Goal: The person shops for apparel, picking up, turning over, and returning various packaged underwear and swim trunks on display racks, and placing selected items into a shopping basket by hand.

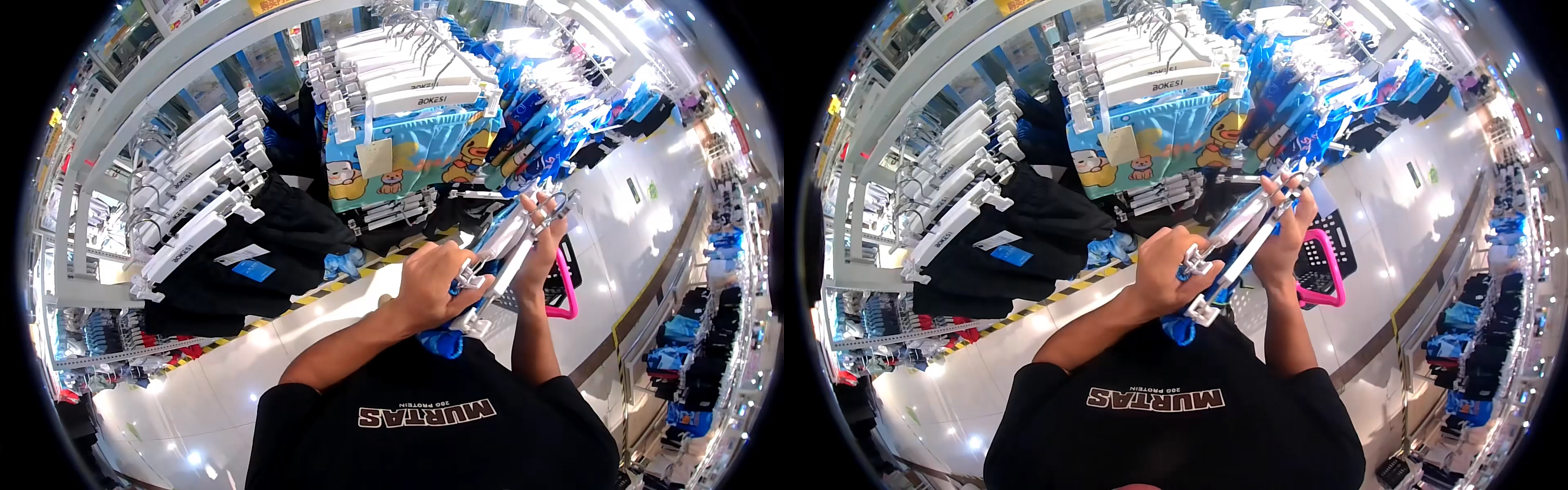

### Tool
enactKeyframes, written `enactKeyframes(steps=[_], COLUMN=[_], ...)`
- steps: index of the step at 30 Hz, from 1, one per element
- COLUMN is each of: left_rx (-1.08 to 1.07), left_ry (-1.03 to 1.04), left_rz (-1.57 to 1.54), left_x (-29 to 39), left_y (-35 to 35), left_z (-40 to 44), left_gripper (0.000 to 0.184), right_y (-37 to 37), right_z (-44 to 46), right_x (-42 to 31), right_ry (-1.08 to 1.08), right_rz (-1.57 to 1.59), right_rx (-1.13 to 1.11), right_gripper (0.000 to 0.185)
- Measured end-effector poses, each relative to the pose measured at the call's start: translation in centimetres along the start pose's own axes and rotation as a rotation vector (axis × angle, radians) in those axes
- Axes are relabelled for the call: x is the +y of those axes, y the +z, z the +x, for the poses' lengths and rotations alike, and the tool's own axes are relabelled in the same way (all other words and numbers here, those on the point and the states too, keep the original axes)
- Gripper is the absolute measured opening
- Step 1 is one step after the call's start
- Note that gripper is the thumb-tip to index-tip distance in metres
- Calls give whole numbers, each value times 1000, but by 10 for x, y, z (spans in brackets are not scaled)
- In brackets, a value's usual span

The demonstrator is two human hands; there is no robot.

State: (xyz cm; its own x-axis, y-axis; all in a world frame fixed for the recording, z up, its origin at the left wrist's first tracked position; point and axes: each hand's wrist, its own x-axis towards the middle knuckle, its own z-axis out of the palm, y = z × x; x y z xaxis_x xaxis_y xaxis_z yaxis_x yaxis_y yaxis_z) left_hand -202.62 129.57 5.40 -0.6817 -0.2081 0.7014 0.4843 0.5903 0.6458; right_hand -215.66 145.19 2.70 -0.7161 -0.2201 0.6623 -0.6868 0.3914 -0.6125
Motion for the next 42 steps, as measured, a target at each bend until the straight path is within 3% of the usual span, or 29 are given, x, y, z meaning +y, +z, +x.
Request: enactKeyframes(steps=[7, 8, 11, 15, 20, 24, 31, 34, 38, 42], left_rx=[-24, -96, -28, -286, -259, -186, 132, 227, 322, 343], left_ry=[88, -3, -53, -55, -78, -126, -327, -452, -520, -531], left_rz=[-14, -52, -85, 53, -99, -153, -55, -147, -157, -173], left_x=[2, 7, 5, -21, -18, -21, -35, -35, -48, -67], left_y=[10, 8, 12, 5, 4, 3, -30, -42, -53, -59], left_z=[-17, -22, -32, -61, -69, -74, -68, -48, -35, -46], left_gripper=[37, 39, 42, 28, 13, 14, 16, 6, 23, 28], right_y=[7, 8, 8, 4, 4, 9, 30, 51, 71, 89], right_z=[-16, -17, -16, -5, -5, -4, 49, 83, 111, 109], right_x=[13, 14, 16, 25, 32, 26, -35, -55, -65, -62], right_ry=[85, 89, 22, -103, 141, 279, -171, -259, -355, -381], right_rz=[238, 276, 347, 230, 544, 768, 50, 11, -146, -262], right_rx=[77, 112, 227, 357, 322, 243, 34, 61, 59, 15], right_gripper=[33, 30, 34, 42, 43, 45, 39, 31, 26, 30])
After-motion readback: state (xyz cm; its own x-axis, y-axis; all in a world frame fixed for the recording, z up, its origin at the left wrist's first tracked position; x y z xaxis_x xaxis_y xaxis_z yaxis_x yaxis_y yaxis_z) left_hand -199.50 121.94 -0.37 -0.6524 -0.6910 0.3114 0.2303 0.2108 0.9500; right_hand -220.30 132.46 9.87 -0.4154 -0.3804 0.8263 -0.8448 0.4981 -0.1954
